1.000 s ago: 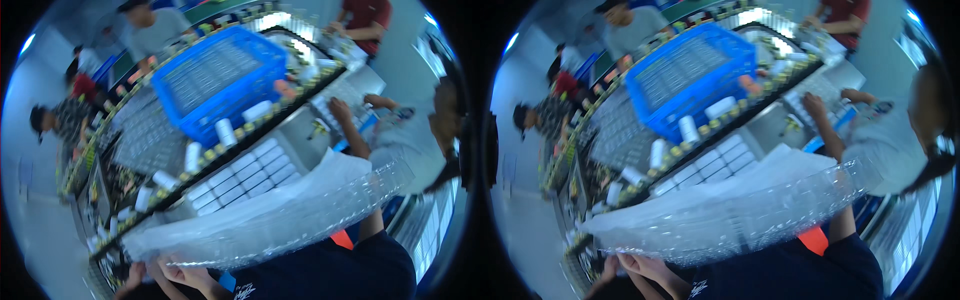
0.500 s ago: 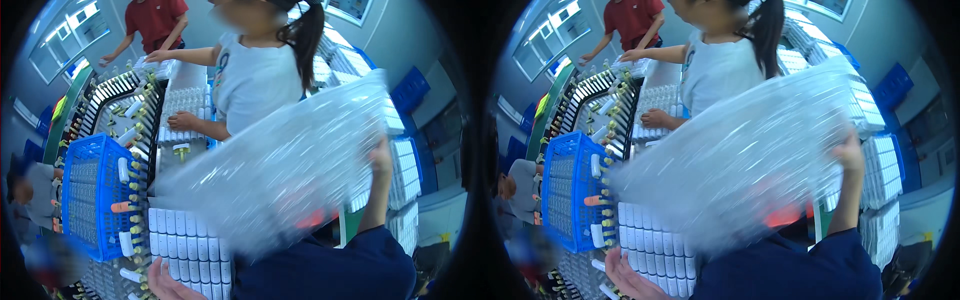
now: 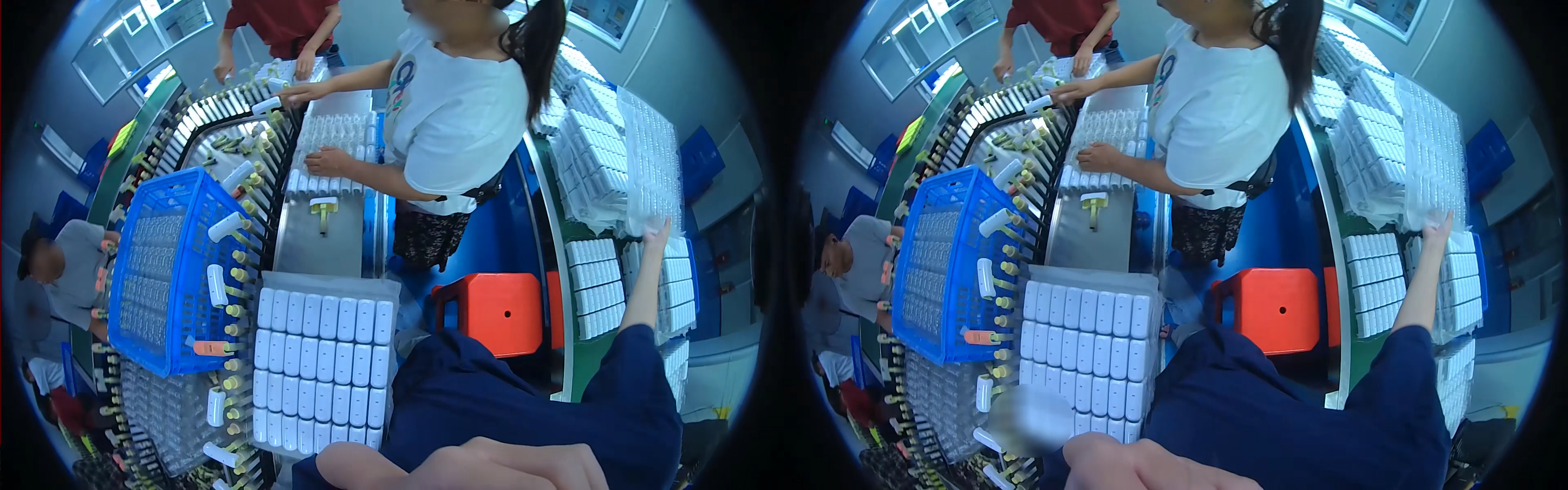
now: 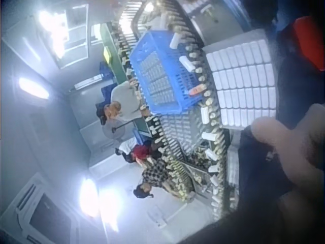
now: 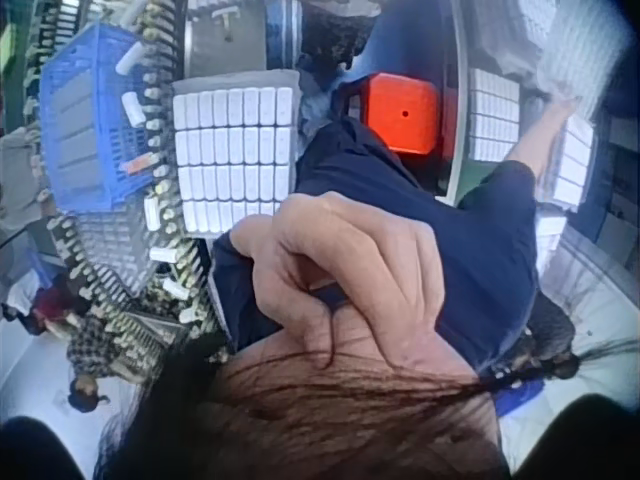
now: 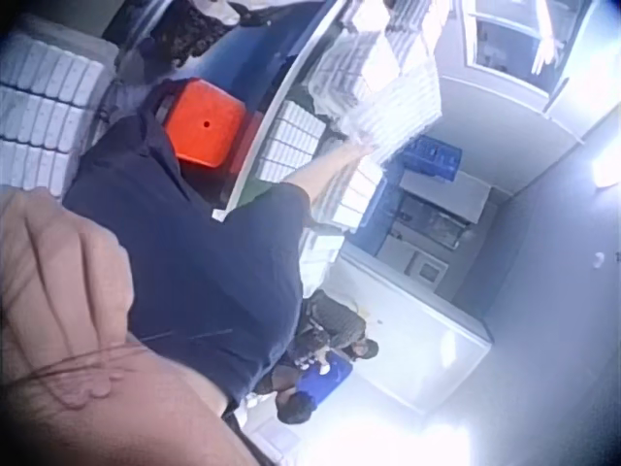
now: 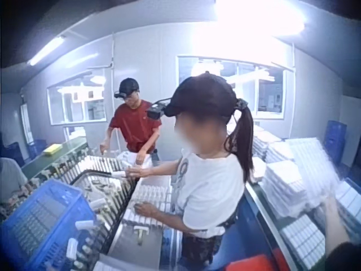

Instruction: The person places small white bottles with yellow caps into clear plastic trays on a conveyor belt. They repeatedly pick up bottles from a blue crate and arrange them into the trays, then move the filled trays to a stack on the right.

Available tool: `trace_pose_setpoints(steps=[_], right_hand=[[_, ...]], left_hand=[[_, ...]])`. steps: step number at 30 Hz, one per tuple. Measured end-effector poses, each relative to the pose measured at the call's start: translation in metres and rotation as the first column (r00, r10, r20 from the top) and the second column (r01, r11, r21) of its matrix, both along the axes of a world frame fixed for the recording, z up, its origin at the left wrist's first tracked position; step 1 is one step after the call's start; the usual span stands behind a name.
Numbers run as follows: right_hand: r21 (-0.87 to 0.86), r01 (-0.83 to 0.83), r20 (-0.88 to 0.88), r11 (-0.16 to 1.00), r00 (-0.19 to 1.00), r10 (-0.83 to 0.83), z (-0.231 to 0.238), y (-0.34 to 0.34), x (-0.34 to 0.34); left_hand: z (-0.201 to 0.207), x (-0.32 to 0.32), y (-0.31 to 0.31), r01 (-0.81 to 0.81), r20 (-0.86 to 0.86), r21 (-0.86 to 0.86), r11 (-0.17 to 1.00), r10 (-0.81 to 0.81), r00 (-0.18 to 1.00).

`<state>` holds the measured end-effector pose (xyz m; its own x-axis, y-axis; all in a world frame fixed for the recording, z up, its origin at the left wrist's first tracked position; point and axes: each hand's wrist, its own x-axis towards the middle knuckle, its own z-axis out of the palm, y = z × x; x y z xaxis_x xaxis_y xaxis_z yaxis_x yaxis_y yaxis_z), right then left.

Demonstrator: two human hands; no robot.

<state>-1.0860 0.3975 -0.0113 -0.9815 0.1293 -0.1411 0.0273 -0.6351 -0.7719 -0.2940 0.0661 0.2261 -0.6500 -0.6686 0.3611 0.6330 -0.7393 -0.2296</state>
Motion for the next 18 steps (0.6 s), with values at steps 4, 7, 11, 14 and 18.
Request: trace_pose_setpoints(steps=[4,7,11,14,18], right_hand=[[0.13,0.0,0.556,0.991,0.828,-0.073,-0.079,-0.196,0.033],[0.166,0.082,0.184,0.983,0.976,-0.113,-0.041,-0.102,0.004],[0.214,-0.462,0.202,0.86,0.883,0.424,-0.193,-0.295,0.221],[0.472,-0.736,0.108,0.486,0.595,0.796,-0.088,-0.394,0.472],[0.741,-0.655,-0.124,0.15,0.086,0.989,-0.018,-0.444,0.604]], left_hand=[[-0.018,-0.051,0.03,-0.434,-0.006,-0.291,0.852,0.452,0.892],[-0.02,0.004,-0.021,-0.41,-0.16,-0.246,0.878,0.38,0.911],[-0.02,-0.022,-0.007,-0.603,-0.045,-0.237,0.762,0.612,0.79],[-0.007,0.007,-0.001,-0.634,0.088,-0.116,0.765,0.643,0.76],[-0.008,0.017,0.004,-0.741,0.125,-0.029,0.671,0.738,0.663]])
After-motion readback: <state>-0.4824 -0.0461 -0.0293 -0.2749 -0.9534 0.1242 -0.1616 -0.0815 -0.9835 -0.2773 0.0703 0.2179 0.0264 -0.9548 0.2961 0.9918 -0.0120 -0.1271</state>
